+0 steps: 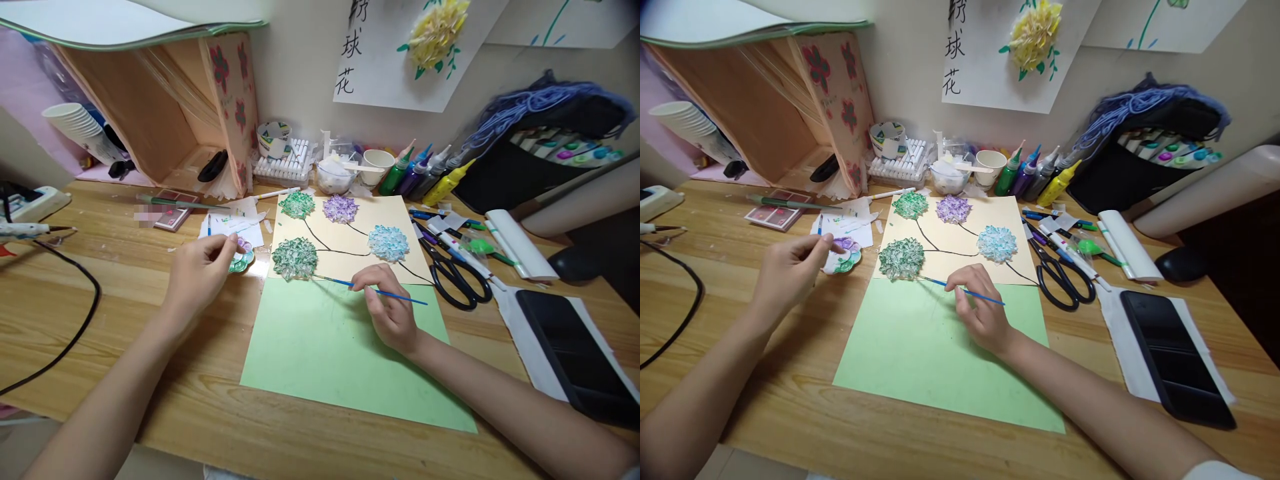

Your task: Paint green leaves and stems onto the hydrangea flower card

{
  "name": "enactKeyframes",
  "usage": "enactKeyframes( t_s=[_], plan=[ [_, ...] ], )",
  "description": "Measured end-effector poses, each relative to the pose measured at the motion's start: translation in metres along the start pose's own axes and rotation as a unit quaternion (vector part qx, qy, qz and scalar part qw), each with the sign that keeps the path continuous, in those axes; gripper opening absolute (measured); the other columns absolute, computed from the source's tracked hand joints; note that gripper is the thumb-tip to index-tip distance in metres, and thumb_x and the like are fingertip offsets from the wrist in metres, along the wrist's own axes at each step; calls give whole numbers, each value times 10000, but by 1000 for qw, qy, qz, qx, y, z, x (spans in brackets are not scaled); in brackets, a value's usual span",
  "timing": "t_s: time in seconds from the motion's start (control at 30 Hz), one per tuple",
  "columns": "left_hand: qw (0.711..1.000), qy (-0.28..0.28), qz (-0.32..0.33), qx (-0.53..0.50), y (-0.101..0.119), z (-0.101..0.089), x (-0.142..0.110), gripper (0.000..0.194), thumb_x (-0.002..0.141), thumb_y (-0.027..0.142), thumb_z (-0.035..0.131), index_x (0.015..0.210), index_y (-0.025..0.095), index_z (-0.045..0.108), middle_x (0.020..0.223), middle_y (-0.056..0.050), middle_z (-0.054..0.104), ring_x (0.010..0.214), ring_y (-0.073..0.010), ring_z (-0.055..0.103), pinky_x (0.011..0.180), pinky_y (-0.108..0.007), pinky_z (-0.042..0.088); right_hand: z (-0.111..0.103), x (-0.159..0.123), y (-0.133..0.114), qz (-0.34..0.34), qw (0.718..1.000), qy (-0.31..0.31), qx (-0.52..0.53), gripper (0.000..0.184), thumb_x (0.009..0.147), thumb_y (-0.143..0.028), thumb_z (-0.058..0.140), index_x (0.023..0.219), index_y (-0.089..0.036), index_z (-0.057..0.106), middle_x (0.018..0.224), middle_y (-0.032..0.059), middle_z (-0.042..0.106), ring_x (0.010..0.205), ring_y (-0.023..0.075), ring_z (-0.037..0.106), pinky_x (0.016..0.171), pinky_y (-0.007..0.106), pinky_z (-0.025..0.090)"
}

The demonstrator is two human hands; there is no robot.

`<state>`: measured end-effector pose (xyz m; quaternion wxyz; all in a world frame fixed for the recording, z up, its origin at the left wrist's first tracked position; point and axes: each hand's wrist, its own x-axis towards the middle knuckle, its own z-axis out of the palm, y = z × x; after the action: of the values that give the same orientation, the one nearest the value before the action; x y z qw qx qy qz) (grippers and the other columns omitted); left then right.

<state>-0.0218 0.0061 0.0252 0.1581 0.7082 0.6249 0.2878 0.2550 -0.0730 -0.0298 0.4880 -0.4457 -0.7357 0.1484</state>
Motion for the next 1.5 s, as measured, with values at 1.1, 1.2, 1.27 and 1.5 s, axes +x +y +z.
enactKeyframes(
  t_s=[1.1,1.2,1.27,1.5],
  plan=[
    [977,-186,-5,105,-54,-19,23,654,695,603,574,1166,149,565,1190,-155,569,1112,-302,508,929,-393,397,-4,-13,3,-53,993,103,9,212,871,-204,395,813,-287,582,680,37,596,673,235,549,629,411,409],
    [986,-150,-59,40,-61,-11,27,453,791,483,477,1048,136,614,1090,-140,638,968,-247,593,847,-359,443,-2,-13,4,-34,992,124,17,211,880,-256,400,776,-289,581,656,43,576,661,240,551,622,420,412],
    [988,-127,-86,18,-64,-5,28,414,736,436,556,1005,131,629,960,-117,675,866,-231,620,757,-329,468,0,-13,5,-22,992,124,23,209,885,-271,402,771,-282,577,651,45,564,665,240,550,625,421,413],
    [978,-92,-153,-110,-58,-5,27,337,581,397,709,788,132,699,740,-82,695,689,-198,623,630,-289,469,2,-3,-1,-31,994,96,53,192,891,-190,408,872,-249,590,775,49,604,762,218,560,678,388,424]
  ],
)
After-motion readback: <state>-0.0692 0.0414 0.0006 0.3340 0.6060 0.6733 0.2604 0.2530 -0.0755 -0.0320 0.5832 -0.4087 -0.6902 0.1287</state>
